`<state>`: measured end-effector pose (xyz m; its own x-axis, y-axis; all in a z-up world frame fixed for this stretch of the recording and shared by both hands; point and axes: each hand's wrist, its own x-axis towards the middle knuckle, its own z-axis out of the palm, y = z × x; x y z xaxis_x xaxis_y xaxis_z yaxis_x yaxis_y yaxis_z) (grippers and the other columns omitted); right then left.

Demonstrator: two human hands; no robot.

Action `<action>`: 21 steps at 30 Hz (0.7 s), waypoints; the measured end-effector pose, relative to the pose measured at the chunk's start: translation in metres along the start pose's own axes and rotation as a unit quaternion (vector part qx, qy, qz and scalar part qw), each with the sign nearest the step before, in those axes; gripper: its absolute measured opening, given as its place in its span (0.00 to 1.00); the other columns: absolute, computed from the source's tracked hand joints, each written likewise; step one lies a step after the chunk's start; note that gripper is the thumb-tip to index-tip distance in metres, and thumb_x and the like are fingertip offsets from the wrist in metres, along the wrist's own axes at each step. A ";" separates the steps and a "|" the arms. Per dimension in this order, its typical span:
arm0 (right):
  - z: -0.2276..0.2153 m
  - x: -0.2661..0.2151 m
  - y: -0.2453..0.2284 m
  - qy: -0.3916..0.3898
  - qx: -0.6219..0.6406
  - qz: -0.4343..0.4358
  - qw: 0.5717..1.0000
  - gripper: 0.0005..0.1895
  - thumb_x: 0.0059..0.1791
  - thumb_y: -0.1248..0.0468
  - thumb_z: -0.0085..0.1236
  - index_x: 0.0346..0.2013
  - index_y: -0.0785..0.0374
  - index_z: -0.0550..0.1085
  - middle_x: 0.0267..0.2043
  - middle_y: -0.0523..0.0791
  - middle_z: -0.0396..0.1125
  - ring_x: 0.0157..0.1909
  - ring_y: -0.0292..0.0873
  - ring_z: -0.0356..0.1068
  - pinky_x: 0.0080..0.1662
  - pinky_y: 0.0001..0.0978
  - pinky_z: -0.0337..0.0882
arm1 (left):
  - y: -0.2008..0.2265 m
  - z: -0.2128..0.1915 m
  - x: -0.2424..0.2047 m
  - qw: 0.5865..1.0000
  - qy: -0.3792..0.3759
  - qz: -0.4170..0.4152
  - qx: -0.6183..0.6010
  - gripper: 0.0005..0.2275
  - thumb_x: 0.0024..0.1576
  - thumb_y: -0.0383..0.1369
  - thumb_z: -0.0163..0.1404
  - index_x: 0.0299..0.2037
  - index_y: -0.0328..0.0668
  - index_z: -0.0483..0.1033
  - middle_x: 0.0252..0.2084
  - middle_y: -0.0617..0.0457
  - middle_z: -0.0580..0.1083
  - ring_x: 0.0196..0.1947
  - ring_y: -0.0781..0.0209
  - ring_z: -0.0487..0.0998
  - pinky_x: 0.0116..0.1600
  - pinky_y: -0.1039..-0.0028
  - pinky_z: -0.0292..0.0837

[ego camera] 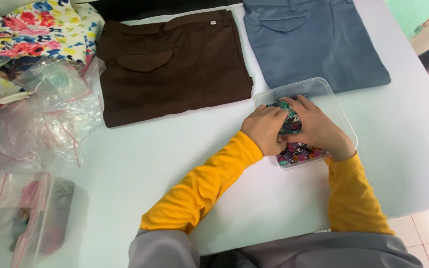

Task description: Sorting small decorative beads and placing them into plastic bags

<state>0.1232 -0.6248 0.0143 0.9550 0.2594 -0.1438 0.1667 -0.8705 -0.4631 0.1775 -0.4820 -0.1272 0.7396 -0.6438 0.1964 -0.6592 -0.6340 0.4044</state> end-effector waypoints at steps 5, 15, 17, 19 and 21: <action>0.005 0.009 0.011 -0.036 -0.080 0.047 0.995 0.55 0.38 0.49 0.74 0.74 0.56 0.56 0.72 0.63 0.50 0.70 0.72 0.54 0.67 0.66 0.55 | 0.042 -0.058 0.024 0.972 -0.178 -0.093 0.120 0.48 0.34 0.46 0.65 0.66 0.38 0.53 0.54 0.42 0.72 0.56 0.40 0.74 0.67 0.54 0.58; 0.028 0.008 0.045 0.026 -0.007 0.036 0.999 0.27 0.45 0.62 0.66 0.58 0.58 0.69 0.60 0.53 0.61 0.58 0.64 0.70 0.57 0.57 0.73 | 0.017 -0.029 0.049 0.979 -0.165 -0.105 0.052 0.40 0.38 0.25 0.64 0.65 0.42 0.60 0.52 0.44 0.64 0.45 0.40 0.80 0.50 0.53 0.80; 0.024 0.005 0.045 0.047 0.016 0.024 0.998 0.24 0.47 0.65 0.63 0.57 0.59 0.70 0.58 0.54 0.63 0.57 0.65 0.70 0.56 0.57 0.73 | 0.014 -0.034 0.049 0.980 -0.168 -0.101 0.026 0.35 0.43 0.23 0.61 0.65 0.42 0.62 0.53 0.43 0.64 0.45 0.41 0.81 0.50 0.53 0.80; 0.022 0.003 0.045 0.068 0.039 0.012 0.997 0.21 0.48 0.67 0.60 0.56 0.60 0.71 0.56 0.55 0.65 0.56 0.65 0.71 0.56 0.58 0.73 | 0.008 -0.038 0.048 0.980 -0.171 -0.096 0.001 0.31 0.47 0.21 0.59 0.64 0.41 0.64 0.55 0.41 0.65 0.44 0.42 0.81 0.51 0.53 0.80; 0.024 0.002 0.046 0.147 0.046 -0.023 0.988 0.17 0.48 0.70 0.59 0.52 0.61 0.74 0.51 0.53 0.69 0.53 0.61 0.73 0.53 0.50 0.75 | 0.001 -0.041 0.047 0.982 -0.159 -0.068 -0.079 0.28 0.53 0.23 0.59 0.65 0.46 0.66 0.55 0.41 0.68 0.48 0.42 0.82 0.52 0.59 0.81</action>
<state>0.1268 -0.6541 -0.0282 0.9791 0.1535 0.1335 0.2018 -0.8148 -0.5435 0.2173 -0.4955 -0.0807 0.7233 -0.6745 -0.1484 -0.5090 -0.6659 0.5454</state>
